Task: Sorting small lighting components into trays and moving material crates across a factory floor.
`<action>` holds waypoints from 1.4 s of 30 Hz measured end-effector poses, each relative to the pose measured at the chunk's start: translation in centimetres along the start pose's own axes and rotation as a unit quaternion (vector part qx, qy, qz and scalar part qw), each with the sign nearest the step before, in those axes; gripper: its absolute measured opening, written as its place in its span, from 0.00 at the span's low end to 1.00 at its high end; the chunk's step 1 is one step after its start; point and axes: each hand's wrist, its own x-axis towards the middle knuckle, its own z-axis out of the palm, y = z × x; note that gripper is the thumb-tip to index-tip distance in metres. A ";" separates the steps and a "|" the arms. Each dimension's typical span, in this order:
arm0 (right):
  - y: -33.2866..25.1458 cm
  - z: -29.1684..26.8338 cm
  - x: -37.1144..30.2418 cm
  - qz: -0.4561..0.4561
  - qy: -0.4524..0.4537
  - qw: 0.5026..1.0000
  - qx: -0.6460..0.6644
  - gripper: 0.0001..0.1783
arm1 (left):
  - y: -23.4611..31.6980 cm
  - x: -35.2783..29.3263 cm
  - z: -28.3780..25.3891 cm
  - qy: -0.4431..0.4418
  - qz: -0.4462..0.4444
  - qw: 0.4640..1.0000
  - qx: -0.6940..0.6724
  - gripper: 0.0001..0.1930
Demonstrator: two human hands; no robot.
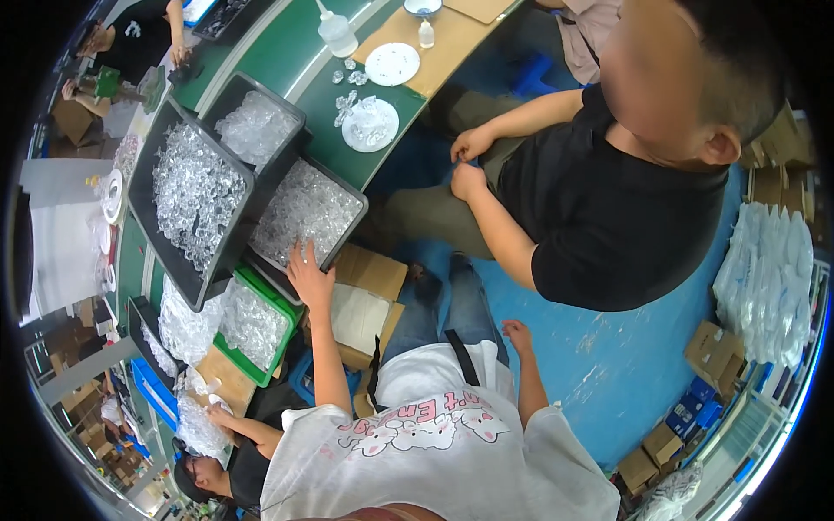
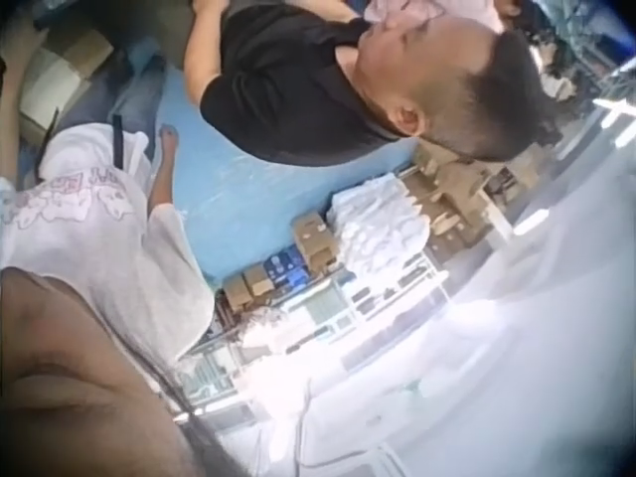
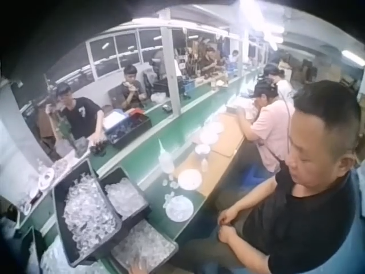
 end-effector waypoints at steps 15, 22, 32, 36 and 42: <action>-1.8 -0.7 0.0 -0.008 -0.019 0.999 -0.028 0.12 | -0.6 -0.3 0.1 -0.018 0.002 1.000 0.004 0.35; -3.0 -0.2 -0.1 -0.017 0.007 1.000 0.017 0.09 | -0.3 -0.3 -0.2 -0.011 -0.009 1.000 -0.011 0.35; -3.2 -0.2 0.2 -0.019 0.012 0.999 0.035 0.09 | 0.3 0.0 -0.9 -0.006 -0.009 1.000 -0.015 0.37; -2.7 -0.3 0.2 0.001 0.003 1.000 0.018 0.11 | 0.4 0.1 -0.8 -0.012 -0.010 1.000 -0.006 0.38; -1.9 -0.4 0.3 0.013 -0.009 1.000 0.001 0.12 | 0.4 0.1 -0.7 -0.015 -0.009 1.000 -0.004 0.38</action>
